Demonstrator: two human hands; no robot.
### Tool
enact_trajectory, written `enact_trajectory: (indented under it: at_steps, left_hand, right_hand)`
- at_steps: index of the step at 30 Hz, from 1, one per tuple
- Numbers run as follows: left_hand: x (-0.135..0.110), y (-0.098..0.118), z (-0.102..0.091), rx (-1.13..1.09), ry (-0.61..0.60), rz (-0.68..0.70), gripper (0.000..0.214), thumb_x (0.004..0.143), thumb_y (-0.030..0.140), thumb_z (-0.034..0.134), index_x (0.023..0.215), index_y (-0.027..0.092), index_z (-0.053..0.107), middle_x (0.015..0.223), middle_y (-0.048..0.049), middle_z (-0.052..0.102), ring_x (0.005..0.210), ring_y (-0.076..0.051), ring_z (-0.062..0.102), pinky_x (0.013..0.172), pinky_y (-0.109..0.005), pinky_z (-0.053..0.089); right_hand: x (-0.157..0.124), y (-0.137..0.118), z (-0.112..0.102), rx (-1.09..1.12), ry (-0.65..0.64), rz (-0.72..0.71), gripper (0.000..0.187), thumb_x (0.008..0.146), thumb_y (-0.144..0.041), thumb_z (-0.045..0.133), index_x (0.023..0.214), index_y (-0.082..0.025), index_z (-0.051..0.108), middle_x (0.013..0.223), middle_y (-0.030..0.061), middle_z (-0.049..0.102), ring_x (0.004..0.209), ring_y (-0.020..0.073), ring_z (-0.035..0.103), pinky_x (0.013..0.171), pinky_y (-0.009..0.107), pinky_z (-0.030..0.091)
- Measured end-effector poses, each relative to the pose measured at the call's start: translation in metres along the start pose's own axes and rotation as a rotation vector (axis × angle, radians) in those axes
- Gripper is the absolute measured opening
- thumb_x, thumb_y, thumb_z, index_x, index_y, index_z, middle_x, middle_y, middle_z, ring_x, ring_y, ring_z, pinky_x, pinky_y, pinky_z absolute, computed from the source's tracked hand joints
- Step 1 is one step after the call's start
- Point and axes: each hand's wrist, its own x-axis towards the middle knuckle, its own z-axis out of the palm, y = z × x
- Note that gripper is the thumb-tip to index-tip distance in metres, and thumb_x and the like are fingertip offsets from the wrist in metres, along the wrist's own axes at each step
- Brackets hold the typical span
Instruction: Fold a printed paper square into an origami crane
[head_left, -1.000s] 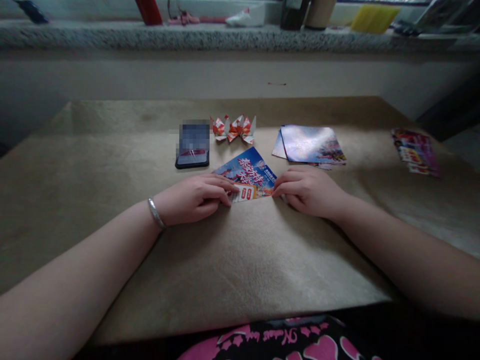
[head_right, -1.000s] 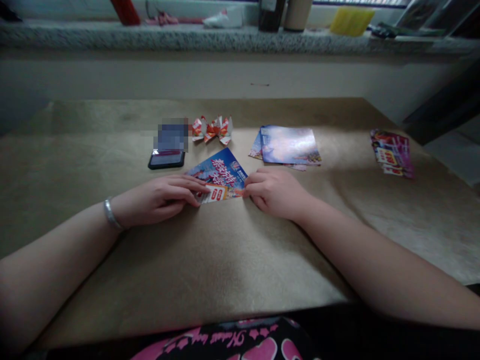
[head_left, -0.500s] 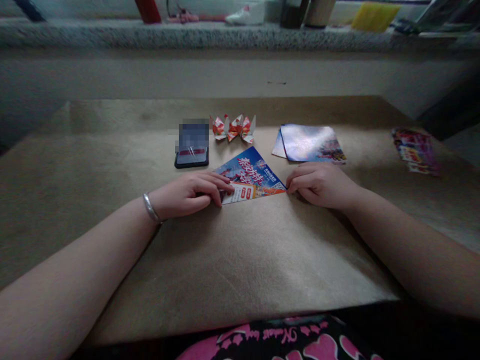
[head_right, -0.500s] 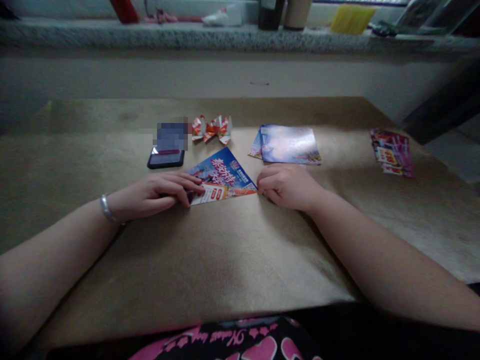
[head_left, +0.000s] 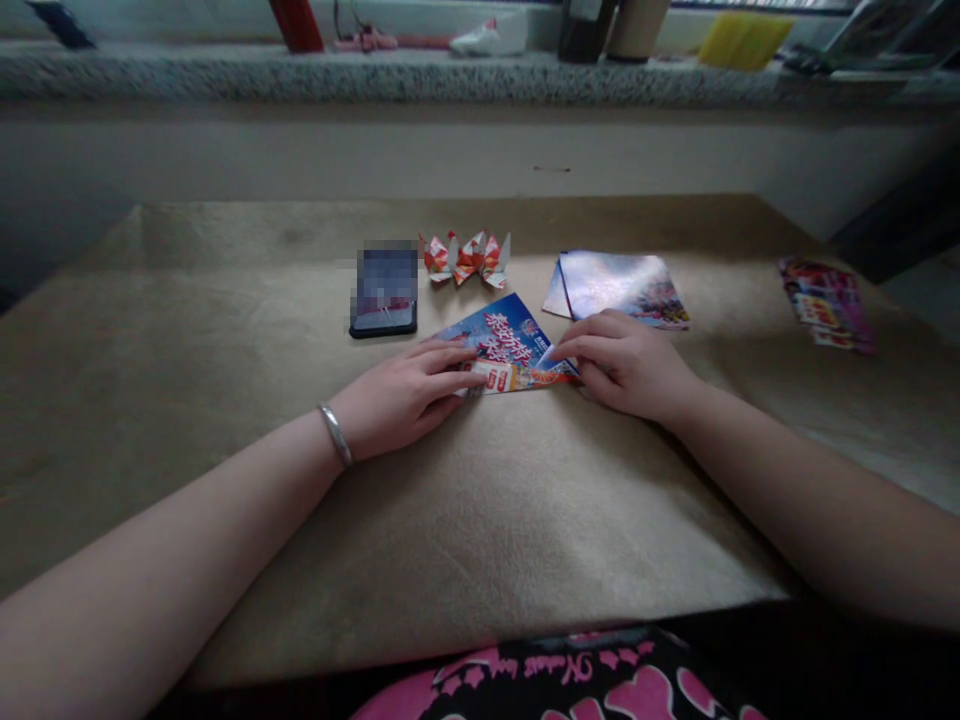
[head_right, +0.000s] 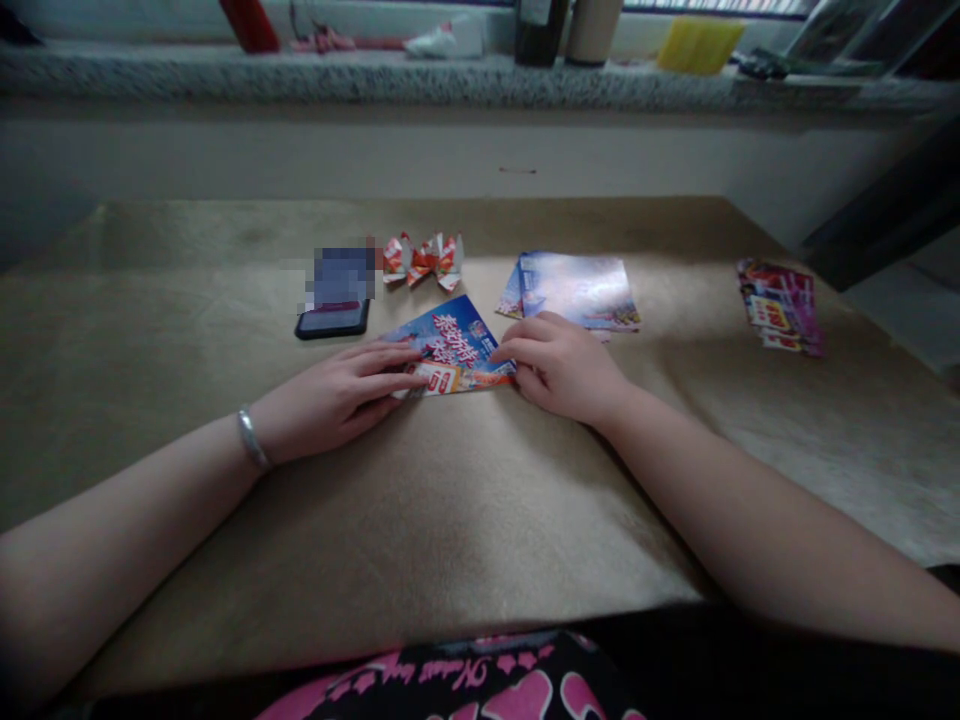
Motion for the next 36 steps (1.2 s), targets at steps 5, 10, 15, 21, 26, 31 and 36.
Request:
enact_trajectory:
  at_steps: [5,10,15,21,26,31,36]
  left_hand:
    - [0.000,-0.002,-0.003,-0.083,-0.015,-0.028,0.043,0.091,0.031,0.053,0.130,0.012,0.053,0.130,-0.0147,0.058,0.124,-0.024,0.053,0.105,-0.044,0.046]
    - [0.002,-0.003,-0.004,-0.123,-0.004,0.116,0.031,0.095,0.021,0.046,0.123,0.021,0.060,0.126,-0.0065,0.063,0.134,-0.023,0.042,0.111,-0.046,0.041]
    - [0.001,-0.006,-0.002,-0.051,0.015,0.181,0.037,0.093,0.012,0.044,0.122,0.027,0.063,0.140,-0.0038,0.053,0.141,-0.025,0.031,0.111,-0.050,0.039]
    - [-0.002,-0.011,-0.003,0.031,0.021,0.157,0.041,0.092,0.010,0.044,0.117,0.034,0.066,0.141,-0.0019,0.050,0.143,-0.027,0.026,0.110,-0.053,0.038]
    - [-0.001,-0.007,-0.008,0.088,-0.005,0.123,0.032,0.093,0.023,0.050,0.118,0.035,0.065,0.141,-0.0001,0.051,0.141,-0.028,0.030,0.112,-0.053,0.034]
    - [-0.002,-0.007,-0.008,0.190,0.050,0.019,0.026,0.094,0.033,0.050,0.114,0.036,0.067,0.136,0.0006,0.056,0.136,-0.029,0.037,0.112,-0.057,0.028]
    - [-0.003,-0.012,-0.005,0.193,0.010,-0.069,0.034,0.095,0.038,0.046,0.125,0.033,0.061,0.138,-0.0043,0.054,0.136,-0.032,0.037,0.110,-0.056,0.032]
  right_hand:
    - [0.002,-0.004,-0.004,0.036,0.029,-0.003,0.029,0.089,-0.019,0.048,0.112,-0.021,0.066,0.108,0.0094,0.067,0.100,0.0227,0.060,0.088,0.040,0.047]
    - [0.002,-0.002,-0.003,0.030,-0.013,0.001,0.028,0.091,-0.023,0.048,0.114,-0.022,0.064,0.116,0.0101,0.065,0.108,0.0234,0.058,0.094,0.044,0.047]
    - [0.001,-0.001,0.000,0.015,-0.071,-0.013,0.029,0.089,-0.020,0.050,0.114,-0.021,0.064,0.129,0.0113,0.060,0.119,0.0247,0.055,0.099,0.046,0.045]
    - [-0.001,0.000,0.001,0.029,-0.062,0.015,0.029,0.087,-0.016,0.051,0.111,-0.018,0.065,0.132,0.0138,0.059,0.120,0.0253,0.056,0.099,0.045,0.046]
    - [-0.003,0.001,0.003,0.068,-0.077,0.036,0.030,0.086,-0.013,0.049,0.110,-0.019,0.066,0.124,0.0116,0.064,0.108,0.0218,0.063,0.091,0.040,0.051]
    - [-0.001,0.002,0.005,0.138,-0.063,-0.012,0.033,0.081,-0.008,0.047,0.106,-0.019,0.066,0.111,0.0098,0.068,0.099,0.0184,0.064,0.087,0.035,0.052]
    - [-0.002,0.002,0.005,0.156,-0.102,-0.047,0.035,0.075,-0.008,0.048,0.103,-0.020,0.066,0.111,0.0090,0.067,0.096,0.0201,0.063,0.084,0.037,0.051]
